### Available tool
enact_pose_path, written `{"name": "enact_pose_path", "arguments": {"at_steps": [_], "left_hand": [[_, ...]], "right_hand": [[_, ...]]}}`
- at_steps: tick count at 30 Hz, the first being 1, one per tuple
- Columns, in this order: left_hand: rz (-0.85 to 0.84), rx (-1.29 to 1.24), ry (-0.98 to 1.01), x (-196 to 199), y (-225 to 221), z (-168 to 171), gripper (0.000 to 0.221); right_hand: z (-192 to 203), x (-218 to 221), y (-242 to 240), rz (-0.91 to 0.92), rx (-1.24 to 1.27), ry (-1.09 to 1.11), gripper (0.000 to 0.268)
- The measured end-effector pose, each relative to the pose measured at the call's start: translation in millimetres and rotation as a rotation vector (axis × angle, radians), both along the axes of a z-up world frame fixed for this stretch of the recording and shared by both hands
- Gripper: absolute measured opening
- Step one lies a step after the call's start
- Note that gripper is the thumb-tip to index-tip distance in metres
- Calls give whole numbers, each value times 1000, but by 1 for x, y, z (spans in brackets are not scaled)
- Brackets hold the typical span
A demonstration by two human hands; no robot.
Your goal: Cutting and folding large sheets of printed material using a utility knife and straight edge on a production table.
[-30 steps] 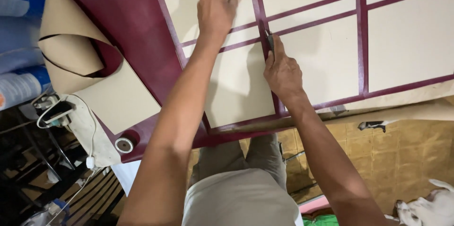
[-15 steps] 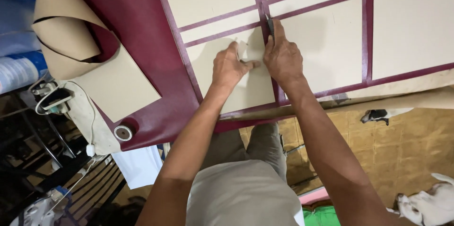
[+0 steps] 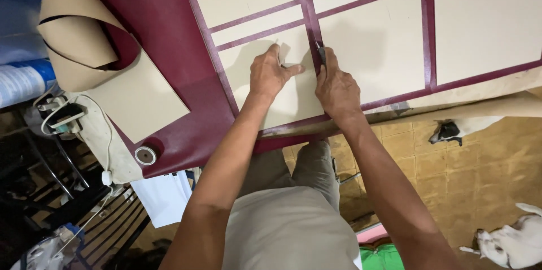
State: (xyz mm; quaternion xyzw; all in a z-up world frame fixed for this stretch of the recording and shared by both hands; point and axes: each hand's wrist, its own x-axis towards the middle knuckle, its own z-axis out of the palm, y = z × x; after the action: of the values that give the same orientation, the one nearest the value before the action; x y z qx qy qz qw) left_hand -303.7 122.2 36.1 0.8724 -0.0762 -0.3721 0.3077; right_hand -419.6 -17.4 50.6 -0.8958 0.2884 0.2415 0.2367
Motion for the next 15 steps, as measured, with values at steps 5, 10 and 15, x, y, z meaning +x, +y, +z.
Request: {"name": "enact_pose_path", "arguments": {"at_steps": [5,10,15], "left_hand": [[9,41,-21,-2,-3,3,44],[17,49,-6,-3,-3,3,43],[0,63,-21,-2,-3,-5,44]], "right_hand": [[-2,-13,3,-20,11,-20,50],[0,-24,5,-50,41,-20,49],[15,-35,11,-69,73,16,50]]}}
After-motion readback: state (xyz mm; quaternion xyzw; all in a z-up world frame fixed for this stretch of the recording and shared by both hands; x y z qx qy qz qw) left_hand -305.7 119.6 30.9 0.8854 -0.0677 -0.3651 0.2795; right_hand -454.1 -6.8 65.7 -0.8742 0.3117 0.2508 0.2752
